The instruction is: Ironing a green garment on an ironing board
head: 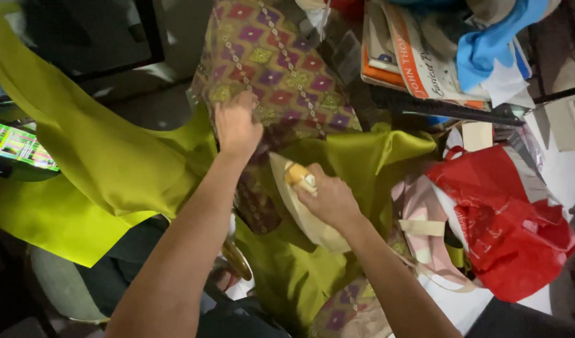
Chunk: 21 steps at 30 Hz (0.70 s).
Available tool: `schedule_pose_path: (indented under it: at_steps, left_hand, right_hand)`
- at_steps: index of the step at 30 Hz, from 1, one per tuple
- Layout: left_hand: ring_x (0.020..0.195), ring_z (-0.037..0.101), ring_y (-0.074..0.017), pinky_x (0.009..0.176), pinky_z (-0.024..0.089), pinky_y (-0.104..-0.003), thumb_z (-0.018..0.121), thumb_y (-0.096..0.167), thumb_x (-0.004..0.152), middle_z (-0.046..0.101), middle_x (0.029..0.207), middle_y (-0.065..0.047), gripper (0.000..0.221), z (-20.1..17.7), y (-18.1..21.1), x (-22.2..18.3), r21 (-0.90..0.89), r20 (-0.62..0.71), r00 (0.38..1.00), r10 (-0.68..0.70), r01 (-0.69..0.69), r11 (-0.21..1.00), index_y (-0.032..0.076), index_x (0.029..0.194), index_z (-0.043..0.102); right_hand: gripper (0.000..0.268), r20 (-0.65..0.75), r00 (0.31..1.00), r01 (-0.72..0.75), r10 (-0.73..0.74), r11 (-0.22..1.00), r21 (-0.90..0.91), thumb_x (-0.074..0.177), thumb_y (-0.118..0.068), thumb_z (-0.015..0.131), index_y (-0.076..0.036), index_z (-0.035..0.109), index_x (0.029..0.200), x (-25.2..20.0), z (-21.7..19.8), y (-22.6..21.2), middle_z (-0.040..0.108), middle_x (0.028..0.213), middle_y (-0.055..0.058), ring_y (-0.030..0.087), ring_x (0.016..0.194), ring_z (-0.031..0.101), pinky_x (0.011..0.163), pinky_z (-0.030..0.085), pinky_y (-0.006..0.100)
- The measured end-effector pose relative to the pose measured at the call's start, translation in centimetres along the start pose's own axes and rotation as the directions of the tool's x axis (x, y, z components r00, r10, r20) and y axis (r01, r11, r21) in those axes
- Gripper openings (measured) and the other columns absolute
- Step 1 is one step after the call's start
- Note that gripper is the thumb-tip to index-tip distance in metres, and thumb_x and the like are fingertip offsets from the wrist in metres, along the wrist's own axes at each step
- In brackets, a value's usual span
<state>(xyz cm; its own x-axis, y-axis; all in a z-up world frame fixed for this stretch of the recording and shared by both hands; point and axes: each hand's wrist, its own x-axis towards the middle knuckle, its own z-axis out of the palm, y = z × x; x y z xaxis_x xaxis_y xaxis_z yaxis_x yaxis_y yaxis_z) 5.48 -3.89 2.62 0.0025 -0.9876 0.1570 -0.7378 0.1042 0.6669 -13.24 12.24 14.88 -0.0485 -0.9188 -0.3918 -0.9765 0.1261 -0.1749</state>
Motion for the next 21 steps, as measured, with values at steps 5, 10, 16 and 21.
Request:
schedule_pose_path:
  at_steps: [5,10,16,21]
  left_hand:
    - [0.103,0.069,-0.0328,0.100,0.047,-0.051,0.059,0.003,0.079,0.071,0.101,-0.006,0.037,-0.1,-0.6,0.4,0.005,-0.048,0.999,0.013,-0.013,1.000,0.019,0.111,0.070]
    - [0.112,0.065,-0.0356,0.108,0.039,-0.057,0.064,-0.002,0.080,0.071,0.106,-0.008,0.038,-1.2,0.9,0.3,-0.038,0.055,0.998,-0.012,0.014,0.999,0.015,0.114,0.067]
    - [0.089,0.067,-0.0307,0.090,0.046,-0.047,0.061,0.001,0.078,0.068,0.089,-0.004,0.031,-0.9,0.4,-0.3,0.011,-0.096,0.989,0.113,-0.113,0.994,0.016,0.103,0.069]
    - [0.100,0.068,-0.0335,0.099,0.044,-0.050,0.064,0.006,0.074,0.070,0.096,-0.005,0.036,-0.4,0.0,0.2,0.021,-0.106,0.992,0.067,-0.065,0.998,0.021,0.107,0.069]
  right_hand:
    - [0.042,0.032,0.999,0.042,-0.040,0.998,-0.044,0.088,-0.054,0.063,-0.022,0.052,0.112,-3.1,-0.2,0.5,0.070,0.069,0.021,0.046,0.074,0.074,0.068,0.056,0.057]
    - [0.047,0.063,0.997,0.048,-0.043,0.996,-0.073,0.088,-0.058,0.060,-0.023,0.052,0.118,0.1,-1.0,-0.7,0.071,0.077,0.024,0.047,0.082,0.074,0.077,0.057,0.059]
    - [0.047,0.018,0.999,0.049,-0.048,0.998,-0.036,0.088,-0.058,0.060,-0.022,0.051,0.117,-0.5,0.2,-0.7,0.072,0.077,0.022,0.047,0.080,0.074,0.074,0.057,0.060]
    - [0.049,0.092,0.996,-0.006,0.012,0.997,-0.072,0.086,-0.061,0.059,-0.027,0.050,0.120,-1.2,-0.3,-0.3,0.073,0.080,0.021,0.047,0.083,0.074,0.078,0.057,0.059]
